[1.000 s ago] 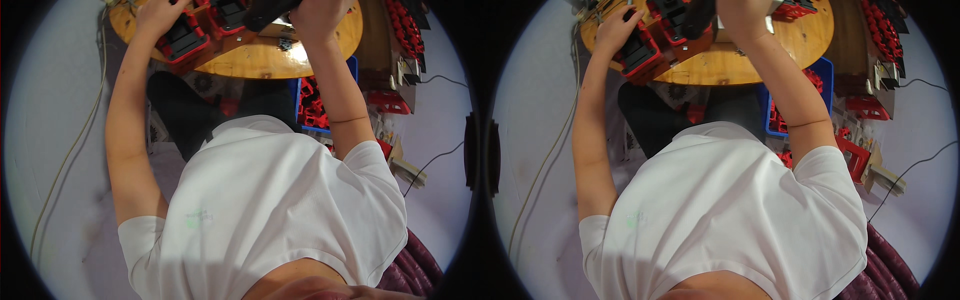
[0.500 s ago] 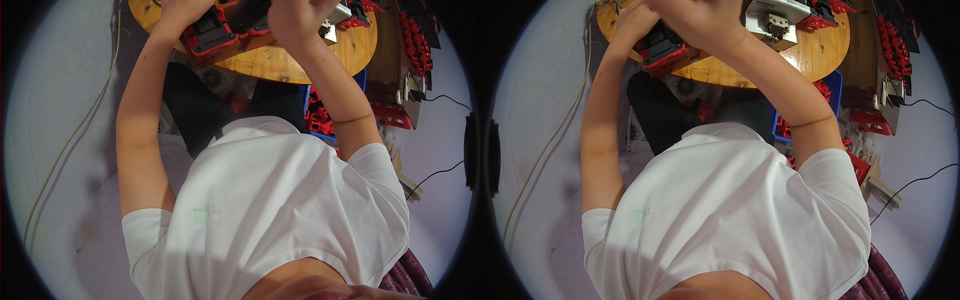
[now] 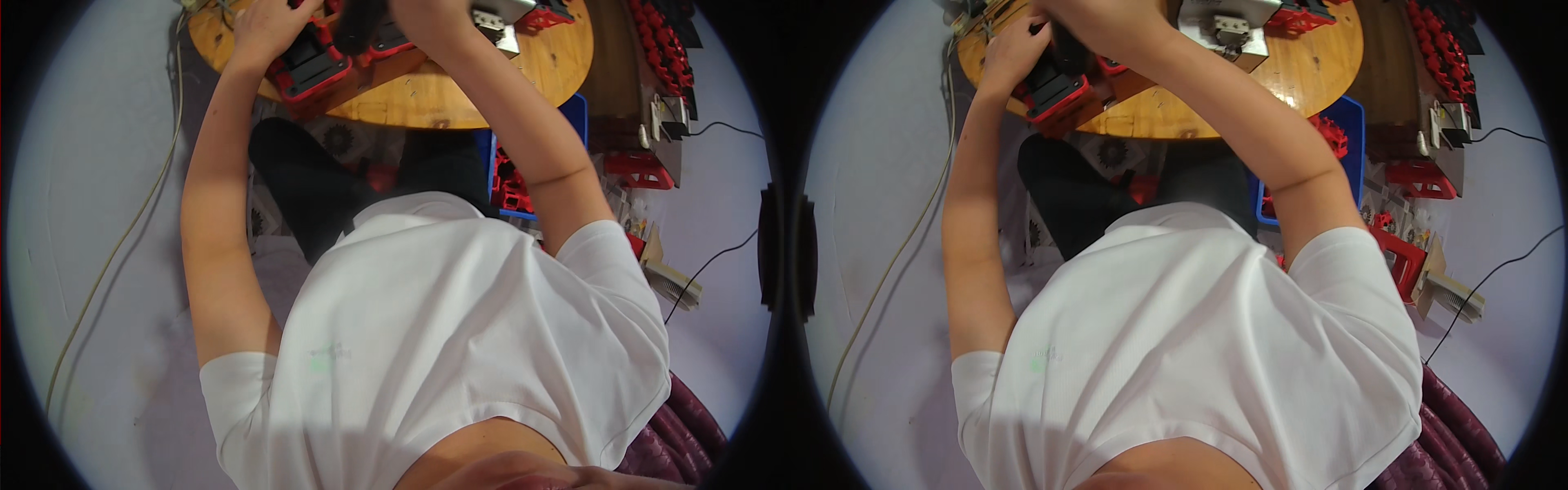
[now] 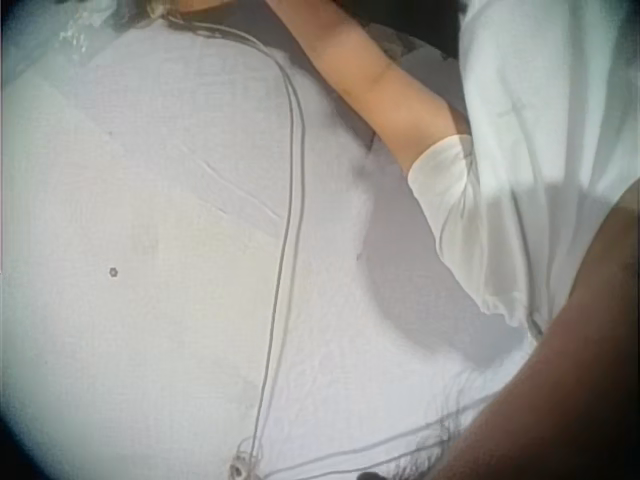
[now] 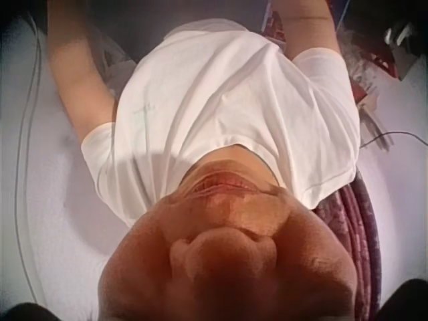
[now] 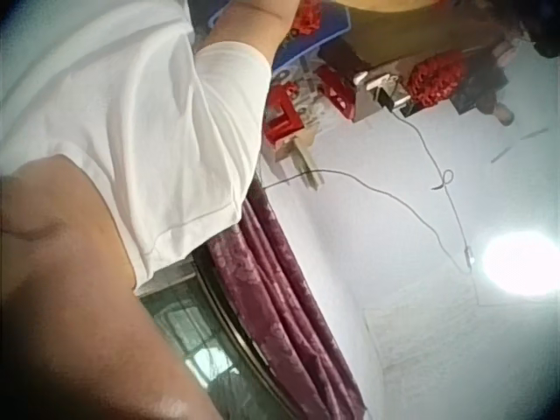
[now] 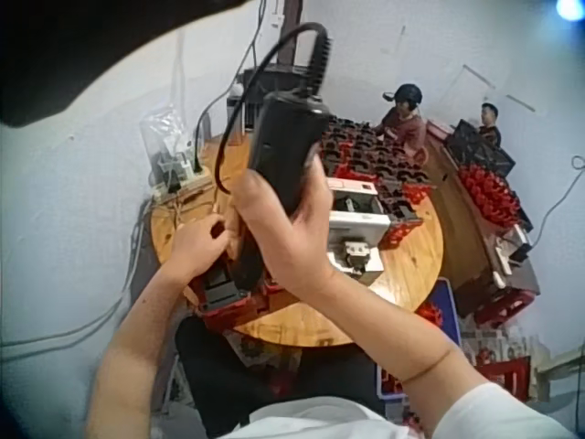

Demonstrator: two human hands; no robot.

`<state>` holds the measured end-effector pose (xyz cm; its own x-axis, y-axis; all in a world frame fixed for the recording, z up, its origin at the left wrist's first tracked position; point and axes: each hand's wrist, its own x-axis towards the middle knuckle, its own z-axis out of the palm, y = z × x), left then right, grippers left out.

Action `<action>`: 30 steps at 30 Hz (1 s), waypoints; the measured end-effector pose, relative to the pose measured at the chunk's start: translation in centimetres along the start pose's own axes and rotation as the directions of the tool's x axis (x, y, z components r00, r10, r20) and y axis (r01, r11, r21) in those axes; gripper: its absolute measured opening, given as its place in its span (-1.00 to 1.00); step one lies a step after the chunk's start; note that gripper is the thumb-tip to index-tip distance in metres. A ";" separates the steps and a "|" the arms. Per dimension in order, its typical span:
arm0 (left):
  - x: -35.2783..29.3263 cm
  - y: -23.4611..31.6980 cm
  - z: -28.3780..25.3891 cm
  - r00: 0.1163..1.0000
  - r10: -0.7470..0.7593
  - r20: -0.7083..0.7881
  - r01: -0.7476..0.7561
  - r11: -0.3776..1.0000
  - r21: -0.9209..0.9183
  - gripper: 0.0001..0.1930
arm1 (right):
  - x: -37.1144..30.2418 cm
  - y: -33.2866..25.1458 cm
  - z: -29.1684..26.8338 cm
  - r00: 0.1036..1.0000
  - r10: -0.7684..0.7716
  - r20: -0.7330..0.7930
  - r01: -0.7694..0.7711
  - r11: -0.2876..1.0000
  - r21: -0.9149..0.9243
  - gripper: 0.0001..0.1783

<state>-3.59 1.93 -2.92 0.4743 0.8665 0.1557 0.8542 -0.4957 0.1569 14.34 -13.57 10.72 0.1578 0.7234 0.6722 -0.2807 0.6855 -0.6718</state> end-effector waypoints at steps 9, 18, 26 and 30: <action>-0.9 2.7 -1.5 0.996 0.003 -0.095 -0.020 0.984 -0.175 -0.37 | -0.7 -3.9 -13.8 0.907 -0.418 -0.041 0.316 0.744 -0.589 -0.64; -0.8 2.5 -1.8 0.997 -0.023 -0.073 0.010 0.986 -0.168 -0.37 | -2.1 -3.1 -12.3 0.921 -0.218 -0.323 0.136 0.957 -0.258 -0.70; -1.1 3.0 -2.0 0.997 -0.035 -0.069 0.023 0.985 -0.171 -0.37 | -1.3 -2.6 -12.3 0.962 -0.091 -0.256 -0.012 0.927 -0.375 -0.78; -1.1 2.7 -1.5 0.995 -0.010 -0.102 -0.007 0.987 -0.162 -0.37 | -1.0 -3.4 -15.8 0.959 -0.190 -0.210 0.055 0.852 -0.520 -0.69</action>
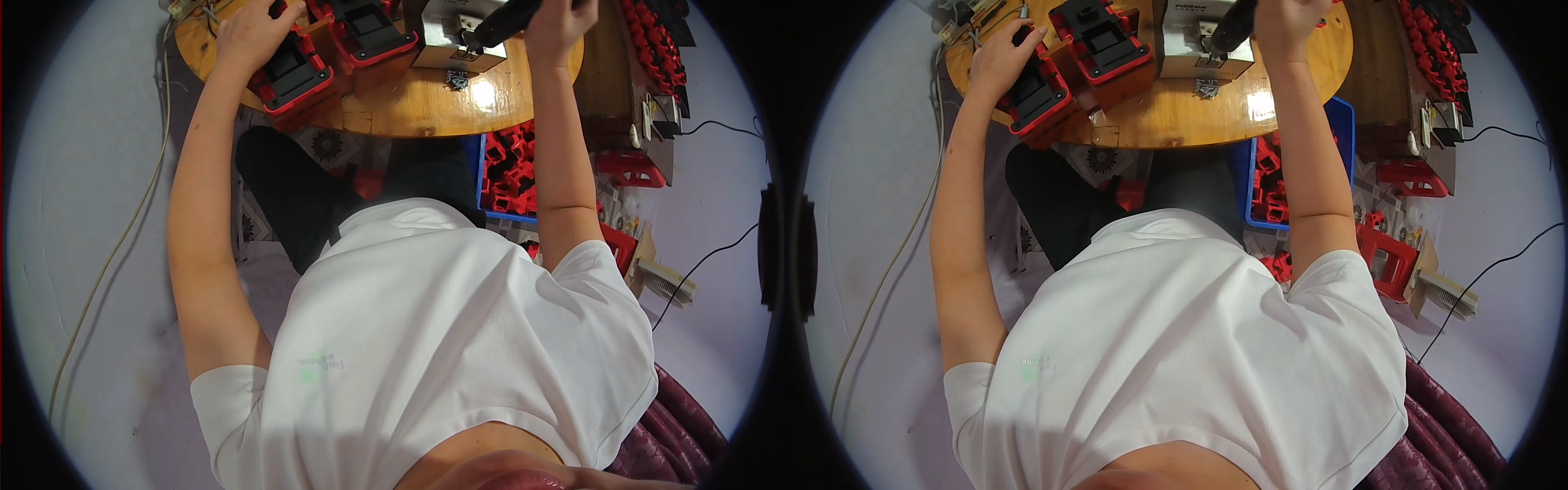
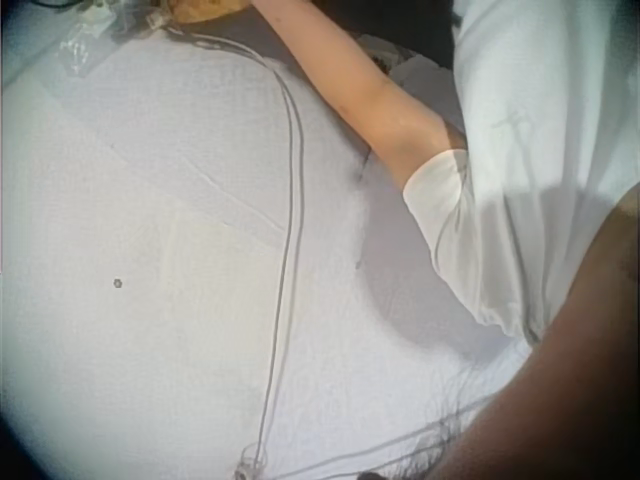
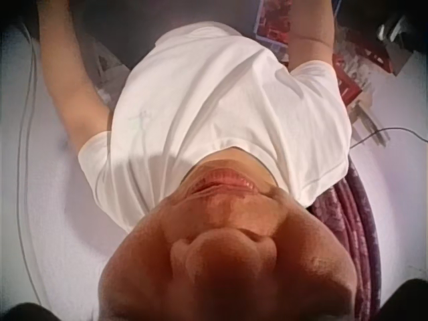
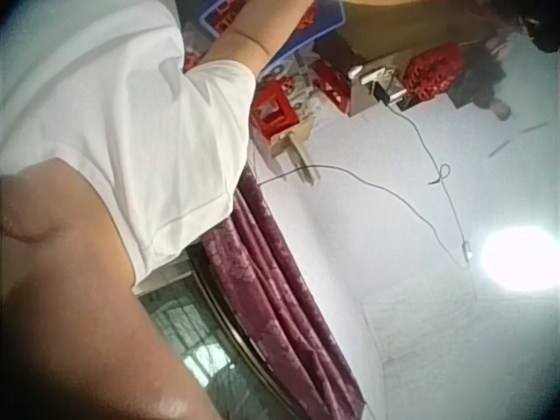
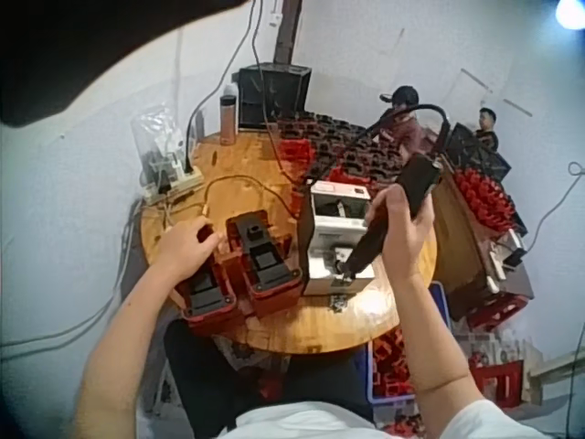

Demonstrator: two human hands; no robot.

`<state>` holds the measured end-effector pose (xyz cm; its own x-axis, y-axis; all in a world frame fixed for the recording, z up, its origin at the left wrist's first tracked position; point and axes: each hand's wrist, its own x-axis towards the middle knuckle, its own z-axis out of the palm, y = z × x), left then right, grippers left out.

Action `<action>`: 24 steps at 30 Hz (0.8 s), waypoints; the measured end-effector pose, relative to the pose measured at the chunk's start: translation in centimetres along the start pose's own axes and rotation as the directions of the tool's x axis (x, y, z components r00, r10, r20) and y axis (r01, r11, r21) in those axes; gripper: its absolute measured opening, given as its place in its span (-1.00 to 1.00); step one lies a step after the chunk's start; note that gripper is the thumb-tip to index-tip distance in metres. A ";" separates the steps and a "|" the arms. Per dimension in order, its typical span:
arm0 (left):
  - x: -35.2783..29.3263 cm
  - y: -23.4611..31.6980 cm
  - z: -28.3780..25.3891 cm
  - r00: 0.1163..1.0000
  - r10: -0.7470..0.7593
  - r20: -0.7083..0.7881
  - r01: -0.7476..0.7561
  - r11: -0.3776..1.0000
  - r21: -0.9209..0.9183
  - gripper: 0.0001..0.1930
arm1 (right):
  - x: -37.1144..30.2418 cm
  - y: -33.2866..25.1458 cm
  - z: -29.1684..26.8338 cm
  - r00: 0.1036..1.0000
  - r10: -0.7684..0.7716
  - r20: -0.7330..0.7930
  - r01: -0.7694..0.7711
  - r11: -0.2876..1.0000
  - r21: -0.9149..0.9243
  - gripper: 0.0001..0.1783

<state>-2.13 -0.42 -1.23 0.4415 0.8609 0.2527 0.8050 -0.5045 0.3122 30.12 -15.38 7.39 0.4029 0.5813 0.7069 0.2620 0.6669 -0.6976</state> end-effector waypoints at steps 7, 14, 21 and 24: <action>-0.1 0.5 -0.8 1.000 -0.012 0.023 0.012 1.000 -0.004 -0.38 | 0.1 -1.8 -0.8 0.981 -0.195 -0.019 0.195 0.981 0.006 -0.63; -0.1 1.1 -1.2 0.999 -0.026 0.044 0.026 0.999 -0.018 -0.38 | -1.1 -0.3 -0.5 0.986 -0.167 -0.010 0.167 0.986 -0.026 -0.54; -0.2 0.9 -1.0 0.999 -0.021 0.030 0.021 1.000 -0.001 -0.39 | -1.3 -0.5 0.6 0.977 -0.212 0.002 0.212 0.977 -0.016 -0.61; -0.1 0.7 -0.9 0.999 -0.030 0.038 0.030 1.000 -0.001 -0.39 | -0.8 -0.4 0.5 0.989 -0.125 0.078 0.126 0.992 -0.004 -0.64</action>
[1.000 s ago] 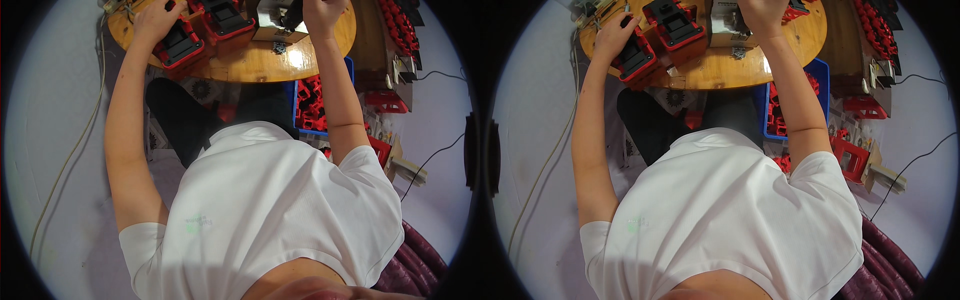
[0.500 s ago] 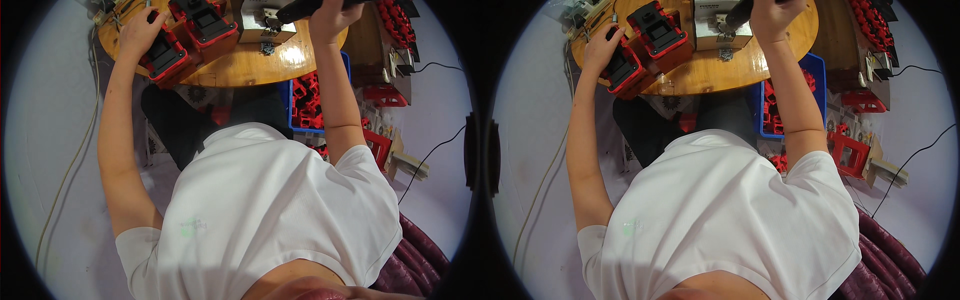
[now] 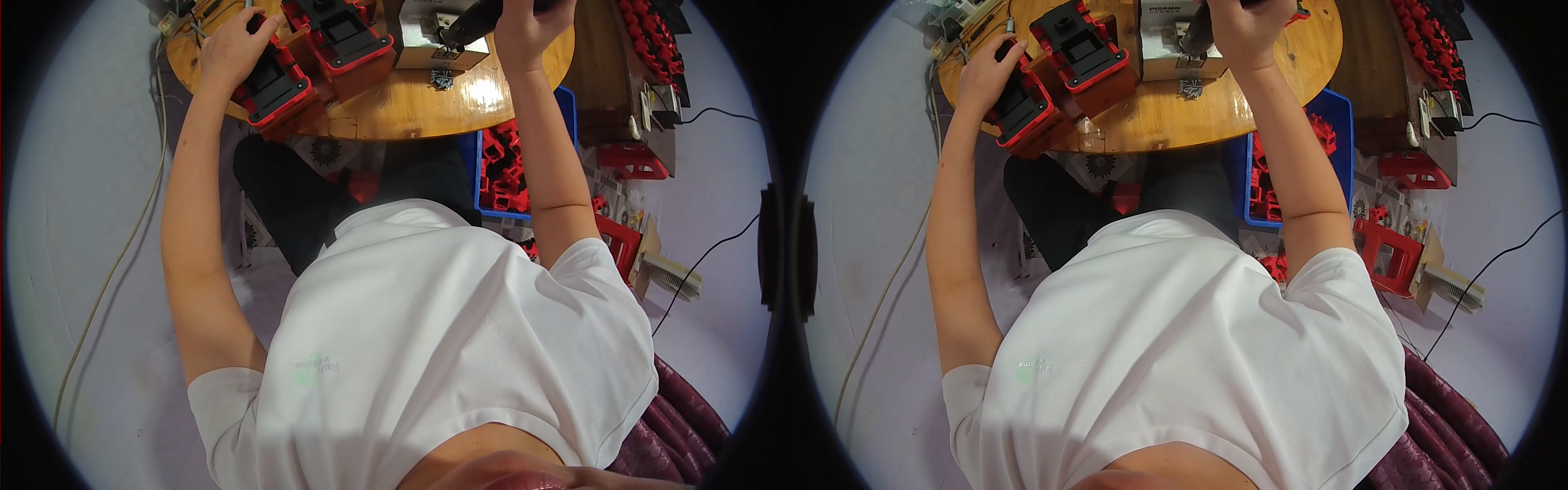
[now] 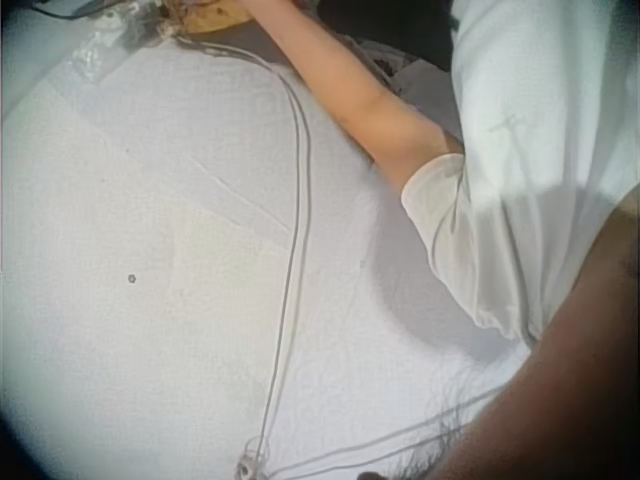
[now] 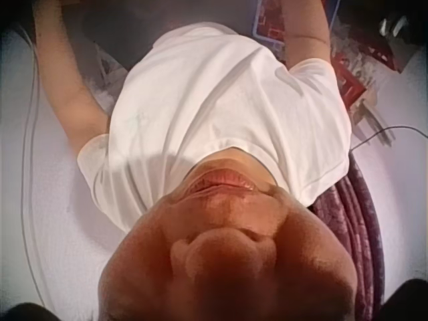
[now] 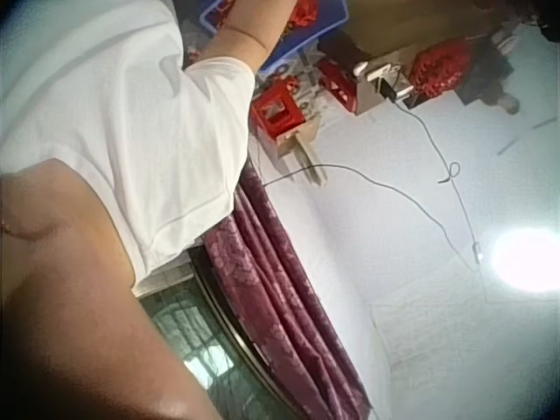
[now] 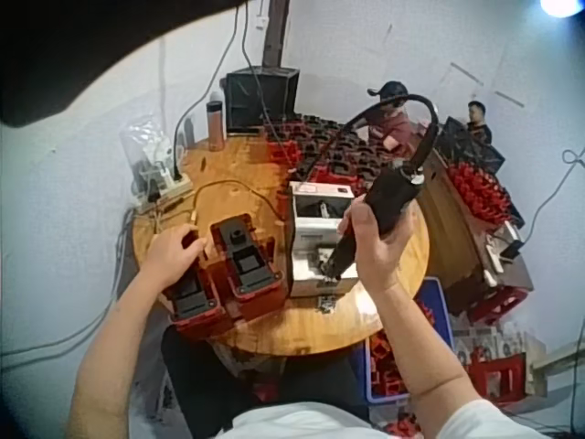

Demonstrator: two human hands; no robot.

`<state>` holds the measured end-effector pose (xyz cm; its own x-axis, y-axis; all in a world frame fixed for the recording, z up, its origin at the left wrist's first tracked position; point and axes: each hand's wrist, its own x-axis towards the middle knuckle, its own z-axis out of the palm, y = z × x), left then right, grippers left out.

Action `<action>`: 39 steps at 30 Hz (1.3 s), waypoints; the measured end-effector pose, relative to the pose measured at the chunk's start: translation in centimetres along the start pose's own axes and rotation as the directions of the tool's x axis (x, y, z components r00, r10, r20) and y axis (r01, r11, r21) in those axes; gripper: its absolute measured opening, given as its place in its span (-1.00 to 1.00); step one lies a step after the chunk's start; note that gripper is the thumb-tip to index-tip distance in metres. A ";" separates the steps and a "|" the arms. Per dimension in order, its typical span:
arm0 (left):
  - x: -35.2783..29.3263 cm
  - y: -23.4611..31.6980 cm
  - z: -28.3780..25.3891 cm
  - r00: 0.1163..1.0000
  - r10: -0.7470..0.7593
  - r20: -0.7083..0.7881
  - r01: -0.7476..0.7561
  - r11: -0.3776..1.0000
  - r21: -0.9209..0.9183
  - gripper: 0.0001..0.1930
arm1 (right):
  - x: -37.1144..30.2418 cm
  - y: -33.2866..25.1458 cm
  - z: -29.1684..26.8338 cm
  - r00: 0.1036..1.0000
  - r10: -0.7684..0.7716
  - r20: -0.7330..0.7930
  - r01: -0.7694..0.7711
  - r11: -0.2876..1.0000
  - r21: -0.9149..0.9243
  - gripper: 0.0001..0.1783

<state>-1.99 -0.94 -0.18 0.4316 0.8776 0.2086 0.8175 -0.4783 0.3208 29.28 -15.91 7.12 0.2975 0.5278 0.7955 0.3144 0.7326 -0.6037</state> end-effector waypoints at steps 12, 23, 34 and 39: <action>-1.3 4.4 -2.8 0.999 -0.011 -0.045 0.004 0.990 -0.139 -0.49 | 0.1 -6.7 14.1 0.985 0.170 0.043 -0.160 0.778 0.608 -0.56; -1.1 3.7 -3.5 0.983 0.173 -0.059 -0.180 0.971 -0.156 -0.34 | -2.0 -5.5 18.1 0.980 0.081 0.184 -0.173 0.807 0.565 -0.51; -1.3 2.2 -1.9 0.989 0.100 -0.106 -0.118 0.978 -0.174 -0.49 | -1.8 -6.3 22.0 0.967 -0.157 0.202 -0.001 0.785 0.619 -0.47; -0.9 2.4 -2.0 0.998 0.039 -0.047 -0.043 0.996 -0.076 -0.45 | -2.3 -5.2 19.7 0.964 -0.013 0.266 -0.139 0.827 0.545 -0.56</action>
<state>-1.17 -2.93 2.24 0.4447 0.8558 0.2643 0.7671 -0.5162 0.3809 9.21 -12.44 9.43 0.0431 0.6134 0.7886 -0.2721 0.7667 -0.5815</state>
